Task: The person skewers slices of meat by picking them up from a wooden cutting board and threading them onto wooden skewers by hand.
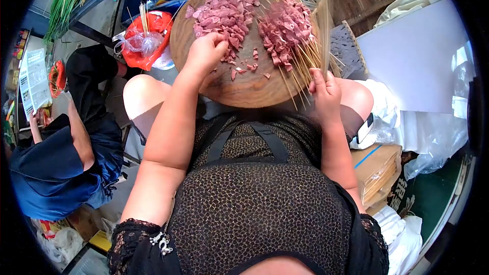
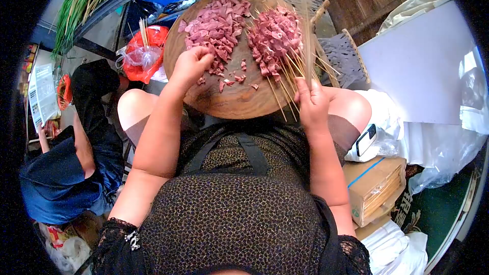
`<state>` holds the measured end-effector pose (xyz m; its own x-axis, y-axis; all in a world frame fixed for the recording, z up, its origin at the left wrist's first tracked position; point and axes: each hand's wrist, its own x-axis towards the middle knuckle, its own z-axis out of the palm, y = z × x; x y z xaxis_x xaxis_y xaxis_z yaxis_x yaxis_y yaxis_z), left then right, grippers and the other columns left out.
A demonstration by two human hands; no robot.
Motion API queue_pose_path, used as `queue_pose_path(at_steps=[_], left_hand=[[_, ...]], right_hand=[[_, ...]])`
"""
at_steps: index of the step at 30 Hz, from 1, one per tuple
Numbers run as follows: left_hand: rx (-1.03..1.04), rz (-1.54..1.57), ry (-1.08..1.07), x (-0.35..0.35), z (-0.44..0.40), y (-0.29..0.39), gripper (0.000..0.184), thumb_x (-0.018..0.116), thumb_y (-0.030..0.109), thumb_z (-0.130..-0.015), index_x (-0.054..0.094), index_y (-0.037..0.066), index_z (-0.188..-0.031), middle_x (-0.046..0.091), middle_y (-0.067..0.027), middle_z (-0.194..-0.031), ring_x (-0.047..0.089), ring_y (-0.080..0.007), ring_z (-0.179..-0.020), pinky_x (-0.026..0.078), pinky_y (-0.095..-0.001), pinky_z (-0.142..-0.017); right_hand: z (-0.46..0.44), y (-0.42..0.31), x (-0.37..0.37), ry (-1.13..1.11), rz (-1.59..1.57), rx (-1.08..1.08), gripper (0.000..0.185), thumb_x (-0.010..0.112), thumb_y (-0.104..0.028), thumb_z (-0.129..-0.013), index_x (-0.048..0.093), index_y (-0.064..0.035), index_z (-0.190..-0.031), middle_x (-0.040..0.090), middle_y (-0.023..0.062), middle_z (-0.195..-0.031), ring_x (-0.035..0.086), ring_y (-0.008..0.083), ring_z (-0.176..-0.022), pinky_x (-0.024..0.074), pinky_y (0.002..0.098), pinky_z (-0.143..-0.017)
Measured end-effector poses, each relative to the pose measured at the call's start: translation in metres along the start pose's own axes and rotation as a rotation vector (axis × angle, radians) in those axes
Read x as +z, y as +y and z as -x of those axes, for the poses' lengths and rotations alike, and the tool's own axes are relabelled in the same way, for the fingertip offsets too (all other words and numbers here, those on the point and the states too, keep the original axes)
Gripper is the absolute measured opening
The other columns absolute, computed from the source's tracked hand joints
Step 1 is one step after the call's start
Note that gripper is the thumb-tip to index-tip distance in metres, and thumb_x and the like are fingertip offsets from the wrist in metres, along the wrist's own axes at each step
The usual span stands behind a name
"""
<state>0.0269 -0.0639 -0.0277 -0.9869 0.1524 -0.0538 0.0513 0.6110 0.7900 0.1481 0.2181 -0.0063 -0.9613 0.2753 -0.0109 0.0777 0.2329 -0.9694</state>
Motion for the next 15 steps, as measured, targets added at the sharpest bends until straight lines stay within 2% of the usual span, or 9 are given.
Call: queue_pose_path(at_steps=[1, 2, 3, 4, 7, 8, 10, 13, 15], left_hand=[[-0.002, 0.0, 0.001, 0.002, -0.002, 0.0, 0.021, 0.057, 0.021, -0.081, 0.061, 0.003, -0.09, 0.064, -0.012, -0.09, 0.062, -0.0198, -0.074, 0.049, -0.0327, -0.066], [-0.13, 0.405, -0.053, 0.003, -0.004, 0.001, 0.02, 0.054, 0.018, -0.084, 0.058, 0.002, -0.094, 0.064, -0.0115, -0.09, 0.062, -0.0186, -0.075, 0.05, -0.0308, -0.066], [-0.254, 0.809, -0.104, 0.004, -0.007, 0.0, 0.019, 0.05, 0.016, -0.087, 0.055, 0.002, -0.099, 0.064, -0.011, -0.091, 0.062, -0.0173, -0.075, 0.051, -0.0288, -0.066], [-0.255, 0.913, -0.109, 0.003, -0.009, 0.0, 0.018, 0.044, 0.011, -0.09, 0.049, 0.001, -0.105, 0.062, -0.0136, -0.095, 0.062, -0.0196, -0.08, 0.052, -0.028, -0.069], [-0.304, 1.119, -0.062, 0.004, -0.006, 0.001, 0.019, 0.043, 0.01, -0.09, 0.049, 0.0, -0.105, 0.06, -0.0155, -0.099, 0.062, -0.0224, -0.086, 0.052, -0.0314, -0.073], [-0.296, 1.178, -0.076, 0.003, -0.006, -0.001, 0.021, 0.042, 0.009, -0.09, 0.048, -0.001, -0.107, 0.059, -0.017, -0.101, 0.06, -0.0263, -0.092, 0.052, -0.035, -0.077], [-0.292, 1.222, -0.064, 0.004, -0.006, -0.003, 0.021, 0.043, 0.01, -0.09, 0.047, -0.001, -0.108, 0.058, -0.0173, -0.102, 0.06, -0.027, -0.093, 0.052, -0.0358, -0.078], [-0.283, 1.275, -0.046, 0.007, -0.008, -0.004, 0.022, 0.044, 0.012, -0.091, 0.047, -0.002, -0.107, 0.057, -0.018, -0.104, 0.058, -0.0276, -0.098, 0.052, -0.0366, -0.08], [-0.27, 1.327, 0.007, 0.008, -0.009, -0.006, 0.023, 0.044, 0.013, -0.091, 0.047, -0.003, -0.107, 0.057, -0.0179, -0.106, 0.058, -0.0268, -0.097, 0.052, -0.0364, -0.081]], right_hand=[[0.002, -0.002, 0.001, -0.106, -0.064, 0.001, 0.022, 0.047, -0.022, -0.092, 0.056, -0.0031, -0.096, 0.049, -0.0026, -0.063, 0.042, 0.0043, -0.056, 0.0349, 0.0187, -0.051], [0.006, -0.004, 0.008, -0.155, -0.15, 0.11, 0.021, 0.047, -0.024, -0.092, 0.054, -0.0044, -0.094, 0.047, -0.0035, -0.059, 0.041, 0.0041, -0.053, 0.0333, 0.0188, -0.049], [0.011, -0.008, 0.017, -0.204, -0.153, 0.112, 0.019, 0.047, -0.023, -0.092, 0.052, -0.0053, -0.094, 0.047, -0.0034, -0.059, 0.041, 0.0037, -0.053, 0.0328, 0.0186, -0.049], [0.015, -0.009, 0.023, -0.275, -0.125, 0.149, 0.019, 0.047, -0.023, -0.091, 0.052, -0.0054, -0.092, 0.047, -0.0033, -0.06, 0.041, 0.0037, -0.052, 0.0326, 0.0187, -0.048], [0.02, -0.004, 0.037, -0.436, -0.074, 0.305, 0.02, 0.051, -0.024, -0.088, 0.053, -0.0072, -0.078, 0.047, -0.0037, -0.058, 0.04, 0.004, -0.05, 0.0323, 0.0194, -0.046], [0.022, -0.004, 0.041, -0.433, -0.042, 0.359, 0.021, 0.052, -0.024, -0.088, 0.053, -0.0072, -0.076, 0.046, -0.0041, -0.058, 0.039, 0.0037, -0.049, 0.0318, 0.0193, -0.046], [0.023, -0.001, 0.045, -0.431, -0.011, 0.409, 0.022, 0.053, -0.024, -0.087, 0.052, -0.0072, -0.074, 0.045, -0.0046, -0.057, 0.039, 0.0035, -0.049, 0.0314, 0.0191, -0.046], [0.024, 0.01, 0.048, -0.455, -0.033, 0.375, 0.016, 0.056, -0.021, -0.085, 0.057, -0.0056, -0.082, 0.045, -0.006, -0.06, 0.038, 0.0026, -0.051, 0.0314, 0.0187, -0.046], [0.027, 0.013, 0.052, -0.383, -0.225, 0.352, 0.016, 0.057, -0.017, -0.084, 0.061, -0.0048, -0.094, 0.048, -0.0072, -0.065, 0.039, 0.0022, -0.053, 0.0319, 0.018, -0.048]])
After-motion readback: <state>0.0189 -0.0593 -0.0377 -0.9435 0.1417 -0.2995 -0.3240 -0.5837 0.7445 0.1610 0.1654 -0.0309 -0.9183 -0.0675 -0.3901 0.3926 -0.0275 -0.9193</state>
